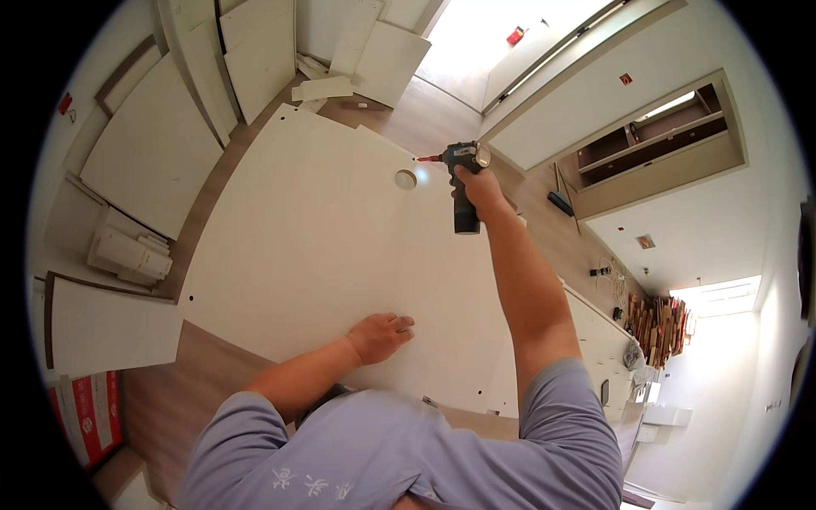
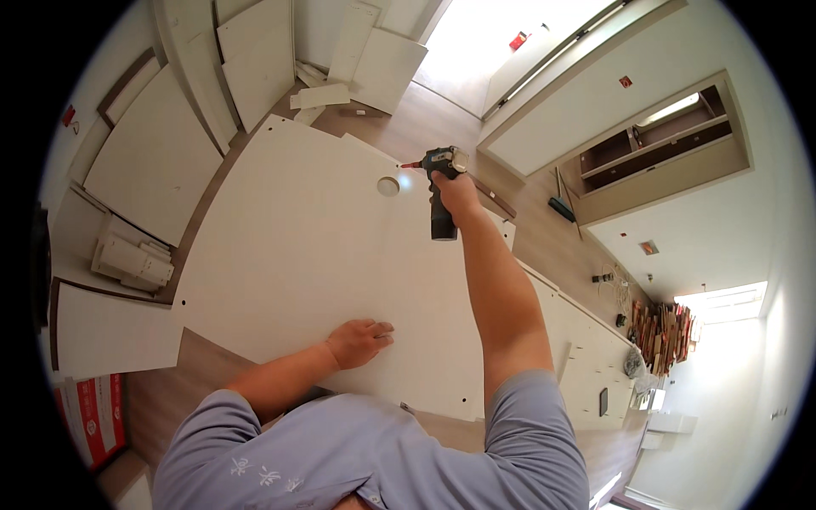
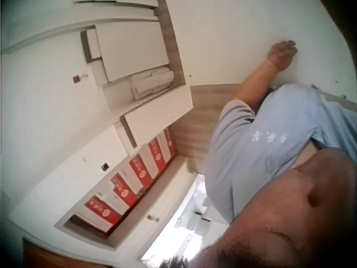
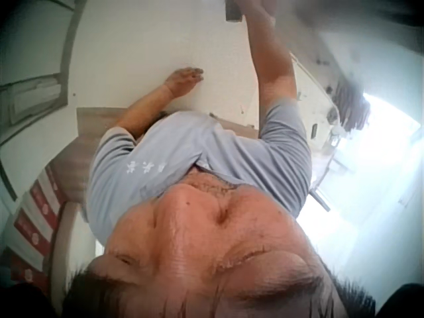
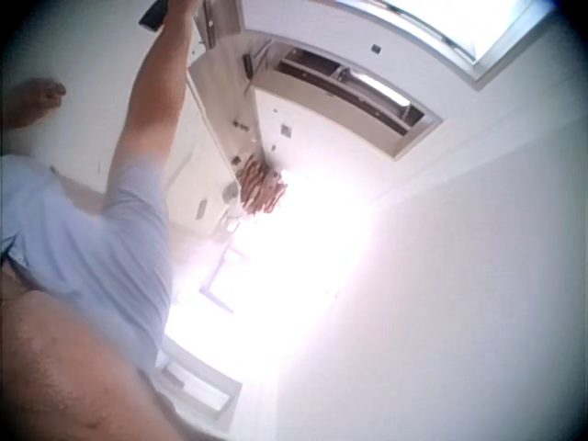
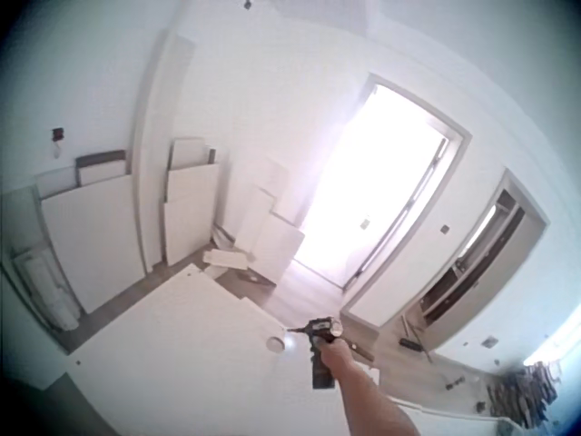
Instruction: The person assembles cabinet components by drilling screws into white boards and then leans the finished panels against a wall.
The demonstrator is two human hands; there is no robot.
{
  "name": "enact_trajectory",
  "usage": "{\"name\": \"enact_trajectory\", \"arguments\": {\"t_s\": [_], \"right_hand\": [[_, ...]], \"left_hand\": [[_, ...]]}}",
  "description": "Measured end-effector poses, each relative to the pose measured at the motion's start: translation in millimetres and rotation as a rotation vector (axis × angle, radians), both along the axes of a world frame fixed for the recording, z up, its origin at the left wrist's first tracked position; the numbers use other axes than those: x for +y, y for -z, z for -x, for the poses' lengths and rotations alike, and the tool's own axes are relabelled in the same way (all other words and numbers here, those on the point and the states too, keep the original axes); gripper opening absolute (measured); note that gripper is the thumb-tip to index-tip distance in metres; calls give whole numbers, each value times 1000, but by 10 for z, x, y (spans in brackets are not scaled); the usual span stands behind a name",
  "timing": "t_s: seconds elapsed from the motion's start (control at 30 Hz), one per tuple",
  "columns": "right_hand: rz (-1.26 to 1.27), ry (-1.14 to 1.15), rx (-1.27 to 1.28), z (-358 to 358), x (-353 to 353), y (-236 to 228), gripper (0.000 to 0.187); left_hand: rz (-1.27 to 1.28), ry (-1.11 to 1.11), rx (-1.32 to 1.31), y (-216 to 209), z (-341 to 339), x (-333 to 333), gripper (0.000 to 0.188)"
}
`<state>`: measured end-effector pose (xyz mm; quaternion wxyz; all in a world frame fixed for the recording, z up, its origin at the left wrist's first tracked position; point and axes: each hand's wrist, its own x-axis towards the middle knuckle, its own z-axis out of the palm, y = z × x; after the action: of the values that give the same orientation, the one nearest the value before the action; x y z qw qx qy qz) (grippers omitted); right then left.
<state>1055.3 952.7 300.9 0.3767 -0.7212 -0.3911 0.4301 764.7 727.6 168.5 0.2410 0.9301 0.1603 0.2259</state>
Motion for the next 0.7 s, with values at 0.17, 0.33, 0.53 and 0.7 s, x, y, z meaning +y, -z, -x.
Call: {"name": "enact_trajectory", "arguments": {"t_s": [0.17, 0.33, 0.53, 0.7], "right_hand": [[162, -233, -354, 125, 507, -415, 26], [294, -364, -434, 332, 815, -627, 30], [290, -307, -430, 416, 786, -688, 31], [271, -353, -506, 413, 813, -634, 30]], "left_hand": [[-4, -1, 36, 72, 7, -31, 25], [-22, 46, 98, 73, 3, -34, 26], [-37, 10, 65, 31, 10, -35, 25], [-25, 16, 84, 25, -23, -32, 24]]}}
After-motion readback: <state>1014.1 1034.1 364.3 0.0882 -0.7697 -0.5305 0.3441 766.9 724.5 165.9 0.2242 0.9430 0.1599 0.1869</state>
